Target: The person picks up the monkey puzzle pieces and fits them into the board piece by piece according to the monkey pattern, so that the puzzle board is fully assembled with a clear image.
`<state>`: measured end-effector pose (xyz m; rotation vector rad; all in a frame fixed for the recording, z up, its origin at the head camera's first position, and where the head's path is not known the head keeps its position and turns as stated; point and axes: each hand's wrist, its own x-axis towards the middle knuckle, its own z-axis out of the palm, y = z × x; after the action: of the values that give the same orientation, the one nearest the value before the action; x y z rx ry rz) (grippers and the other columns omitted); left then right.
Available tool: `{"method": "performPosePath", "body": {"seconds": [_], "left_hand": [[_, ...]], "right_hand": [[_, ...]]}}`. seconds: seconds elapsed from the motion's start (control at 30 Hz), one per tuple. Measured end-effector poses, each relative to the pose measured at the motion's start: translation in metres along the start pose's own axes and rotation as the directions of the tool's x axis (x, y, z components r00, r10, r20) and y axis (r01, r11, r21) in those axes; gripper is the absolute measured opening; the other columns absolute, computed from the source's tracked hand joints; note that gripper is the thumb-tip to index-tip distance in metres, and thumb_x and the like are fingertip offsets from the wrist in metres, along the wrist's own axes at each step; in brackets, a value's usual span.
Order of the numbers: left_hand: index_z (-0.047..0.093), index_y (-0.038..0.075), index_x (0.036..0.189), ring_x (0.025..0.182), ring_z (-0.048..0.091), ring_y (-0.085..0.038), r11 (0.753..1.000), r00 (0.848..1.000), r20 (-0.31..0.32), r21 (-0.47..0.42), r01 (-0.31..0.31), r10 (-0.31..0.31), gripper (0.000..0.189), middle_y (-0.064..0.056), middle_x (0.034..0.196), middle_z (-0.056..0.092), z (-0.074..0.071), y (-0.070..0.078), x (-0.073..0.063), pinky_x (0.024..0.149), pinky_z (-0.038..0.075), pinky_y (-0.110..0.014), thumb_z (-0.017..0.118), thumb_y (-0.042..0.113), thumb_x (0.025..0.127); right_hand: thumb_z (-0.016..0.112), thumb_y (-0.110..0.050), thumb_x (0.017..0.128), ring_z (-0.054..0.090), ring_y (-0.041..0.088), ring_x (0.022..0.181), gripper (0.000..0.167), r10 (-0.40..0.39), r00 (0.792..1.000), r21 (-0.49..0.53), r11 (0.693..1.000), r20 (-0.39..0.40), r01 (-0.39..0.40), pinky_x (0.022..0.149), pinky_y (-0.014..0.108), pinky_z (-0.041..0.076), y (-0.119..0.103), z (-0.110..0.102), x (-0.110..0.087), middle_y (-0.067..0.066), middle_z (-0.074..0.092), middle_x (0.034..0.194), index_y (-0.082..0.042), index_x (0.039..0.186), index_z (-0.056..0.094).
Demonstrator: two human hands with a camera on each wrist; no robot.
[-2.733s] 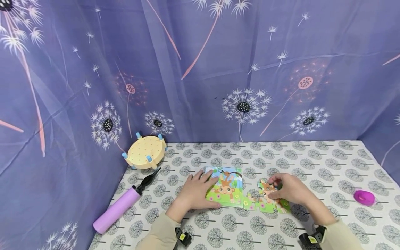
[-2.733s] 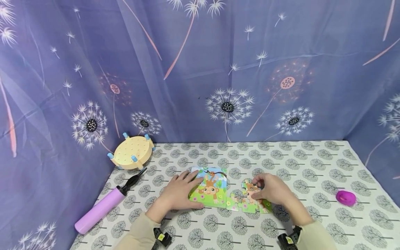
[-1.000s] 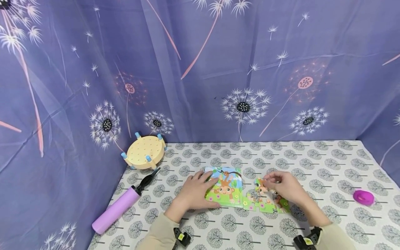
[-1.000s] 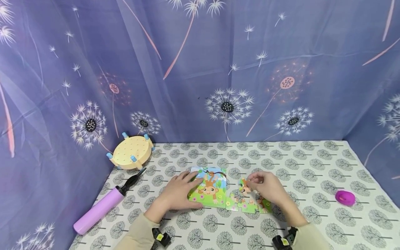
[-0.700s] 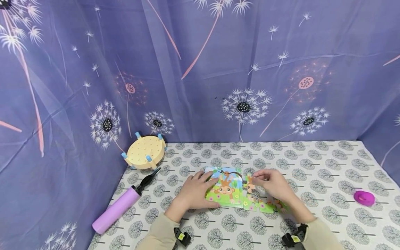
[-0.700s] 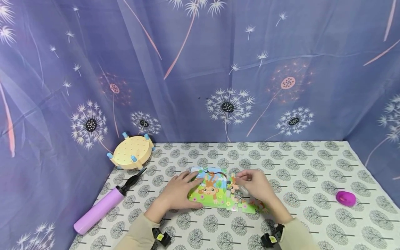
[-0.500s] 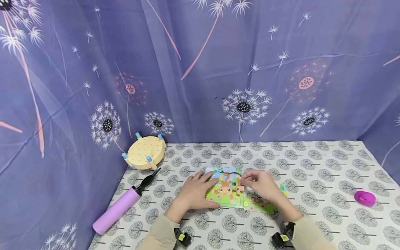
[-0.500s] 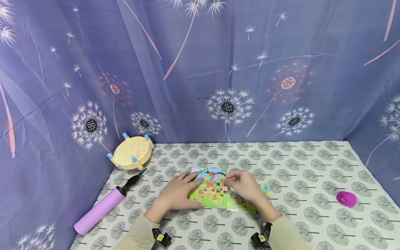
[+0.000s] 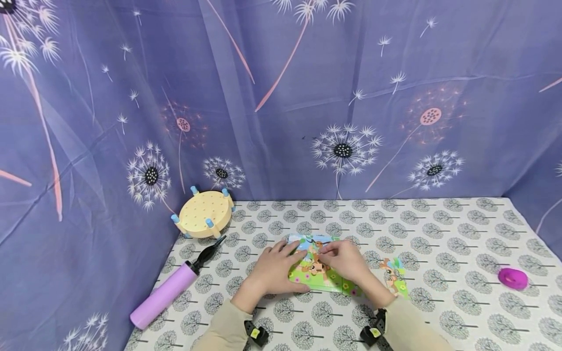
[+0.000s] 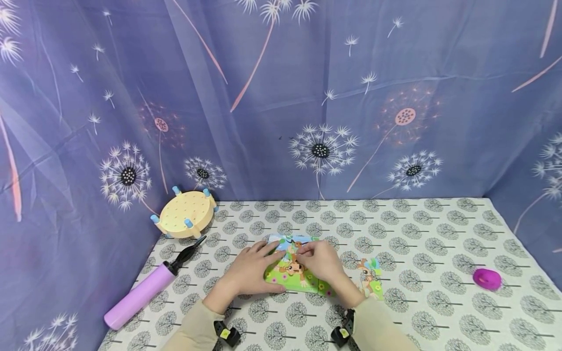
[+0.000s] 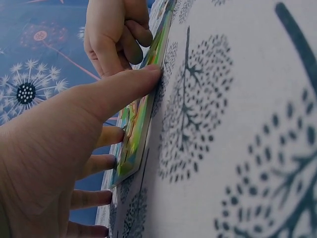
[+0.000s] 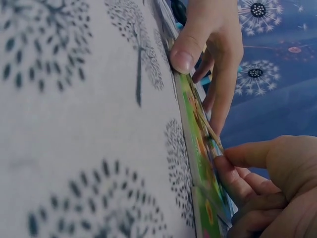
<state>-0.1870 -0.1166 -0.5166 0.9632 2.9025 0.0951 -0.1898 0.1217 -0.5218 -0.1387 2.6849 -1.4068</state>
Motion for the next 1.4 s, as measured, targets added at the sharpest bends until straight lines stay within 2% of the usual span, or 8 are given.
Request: {"method": "performPosePath", "body": {"seconds": [0.33, 0.63, 0.83, 0.93, 1.13, 1.4], "left_hand": [[0.038, 0.032, 0.162, 0.150, 0.033, -0.040, 1.000, 1.000, -0.004, 0.001, -0.017, 0.017, 0.097, -0.003, 0.169, 0.029, -0.001, 0.001, -0.002, 0.111, 0.040, -0.066, 0.052, 0.088, 0.084], [0.038, 0.035, 0.162, 0.150, 0.033, -0.041, 1.000, 1.000, -0.002, 0.020, -0.012, 0.012, 0.095, -0.002, 0.169, 0.029, -0.001, 0.002, 0.000, 0.110, 0.040, -0.066, 0.053, 0.087, 0.083], [0.037, 0.036, 0.162, 0.150, 0.033, -0.041, 1.000, 1.000, 0.014, 0.029, 0.004, -0.004, 0.096, -0.002, 0.170, 0.029, -0.001, 0.003, 0.000, 0.110, 0.039, -0.067, 0.054, 0.087, 0.083], [0.037, 0.036, 0.162, 0.150, 0.033, -0.041, 0.999, 1.000, 0.014, 0.032, 0.008, -0.008, 0.097, -0.001, 0.170, 0.028, -0.001, 0.003, 0.000, 0.110, 0.040, -0.067, 0.053, 0.088, 0.082], [0.035, 0.036, 0.163, 0.150, 0.031, -0.042, 0.999, 0.999, 0.035, 0.026, 0.034, -0.035, 0.099, -0.001, 0.170, 0.027, -0.003, 0.008, 0.001, 0.110, 0.038, -0.069, 0.050, 0.090, 0.082], [0.033, 0.035, 0.164, 0.151, 0.031, -0.042, 0.998, 0.999, 0.033, 0.050, 0.038, -0.039, 0.099, -0.002, 0.170, 0.028, 0.001, 0.009, 0.001, 0.109, 0.039, -0.070, 0.050, 0.089, 0.083]], "right_hand": [[0.082, -0.018, 0.088, 0.062, 0.013, 0.066, 0.008, 0.045, 0.999, -0.063, 0.997, -0.020, -0.047, 0.059, 0.028, 0.052, -0.008, 0.005, 0.001, -0.005, 0.069, 0.077, -0.013, 0.093, 0.078], [0.081, -0.020, 0.090, 0.062, 0.015, 0.056, 0.013, 0.053, 0.999, -0.045, 0.998, -0.003, -0.054, 0.045, 0.024, 0.047, -0.009, 0.004, 0.003, -0.005, 0.071, 0.074, -0.010, 0.098, 0.079], [0.081, -0.019, 0.090, 0.065, 0.013, 0.067, 0.015, 0.015, 1.000, -0.031, 0.999, 0.001, -0.015, 0.059, 0.029, 0.054, -0.005, -0.003, 0.002, -0.004, 0.072, 0.079, -0.009, 0.100, 0.080], [0.079, -0.018, 0.091, 0.065, 0.012, 0.073, 0.015, -0.019, 1.000, -0.032, 0.999, 0.003, 0.019, 0.066, 0.031, 0.055, -0.001, -0.012, -0.001, -0.003, 0.073, 0.083, -0.008, 0.102, 0.080], [0.077, -0.020, 0.093, 0.065, 0.014, 0.078, 0.019, -0.046, 0.999, -0.073, 0.996, -0.022, 0.044, 0.065, 0.033, 0.055, 0.013, -0.040, -0.008, 0.000, 0.074, 0.091, -0.008, 0.107, 0.079], [0.077, -0.022, 0.094, 0.061, 0.015, 0.071, 0.025, -0.058, 0.998, -0.101, 0.993, -0.038, 0.054, 0.051, 0.027, 0.049, 0.038, -0.080, -0.022, 0.001, 0.073, 0.095, -0.006, 0.113, 0.077]]}}
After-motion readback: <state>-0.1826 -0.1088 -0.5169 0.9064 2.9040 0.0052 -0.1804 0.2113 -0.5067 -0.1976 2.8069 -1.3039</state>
